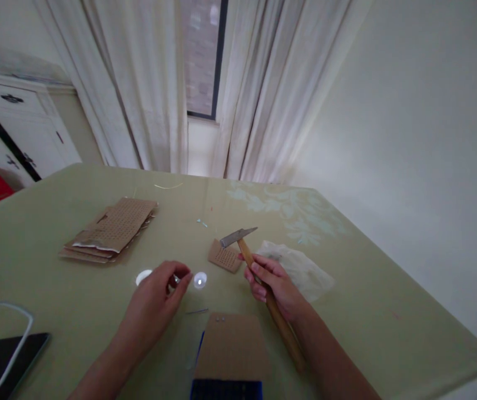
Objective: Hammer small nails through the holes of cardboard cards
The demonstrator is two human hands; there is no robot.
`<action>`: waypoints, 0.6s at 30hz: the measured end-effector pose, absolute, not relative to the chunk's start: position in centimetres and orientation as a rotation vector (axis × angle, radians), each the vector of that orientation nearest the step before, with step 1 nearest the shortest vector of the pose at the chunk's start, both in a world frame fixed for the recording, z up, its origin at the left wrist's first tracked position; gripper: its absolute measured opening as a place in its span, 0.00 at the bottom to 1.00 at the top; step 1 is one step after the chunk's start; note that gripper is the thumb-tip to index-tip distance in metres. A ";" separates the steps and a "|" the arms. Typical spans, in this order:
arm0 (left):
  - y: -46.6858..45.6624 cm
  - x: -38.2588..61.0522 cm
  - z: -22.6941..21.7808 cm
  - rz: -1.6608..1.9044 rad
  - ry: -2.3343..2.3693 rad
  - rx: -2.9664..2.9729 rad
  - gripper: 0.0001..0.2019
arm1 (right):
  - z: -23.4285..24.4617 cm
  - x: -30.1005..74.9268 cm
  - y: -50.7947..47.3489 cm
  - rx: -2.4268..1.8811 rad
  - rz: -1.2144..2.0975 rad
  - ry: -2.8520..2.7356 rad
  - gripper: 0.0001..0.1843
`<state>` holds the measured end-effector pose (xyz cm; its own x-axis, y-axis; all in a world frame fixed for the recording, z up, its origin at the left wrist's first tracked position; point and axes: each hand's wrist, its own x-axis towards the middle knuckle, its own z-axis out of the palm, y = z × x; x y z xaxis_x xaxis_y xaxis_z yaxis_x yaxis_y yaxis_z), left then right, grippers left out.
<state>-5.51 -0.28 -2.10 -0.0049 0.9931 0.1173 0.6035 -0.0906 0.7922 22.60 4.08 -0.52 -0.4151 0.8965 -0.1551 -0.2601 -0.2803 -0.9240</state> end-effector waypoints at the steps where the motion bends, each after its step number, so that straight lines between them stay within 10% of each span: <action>1: 0.2 -5.7 -2.6 0.932 1.786 1.823 0.15 | -1.0 22.7 4.0 -0.888 1.826 -1.069 0.24; 10: 1.3 -5.6 -6.6 0.647 1.977 2.115 0.16 | -1.3 23.5 2.9 -0.837 1.864 -0.935 0.19; 18: -0.8 -3.9 -3.7 1.094 1.589 1.782 0.13 | -1.0 23.1 2.5 -0.785 1.890 -0.887 0.16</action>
<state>-3.93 -0.81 -3.71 -0.0089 0.9731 0.2302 0.5621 -0.1855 0.8060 23.11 2.50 -0.99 -0.4133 0.8953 -0.1665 -0.4439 -0.3577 -0.8215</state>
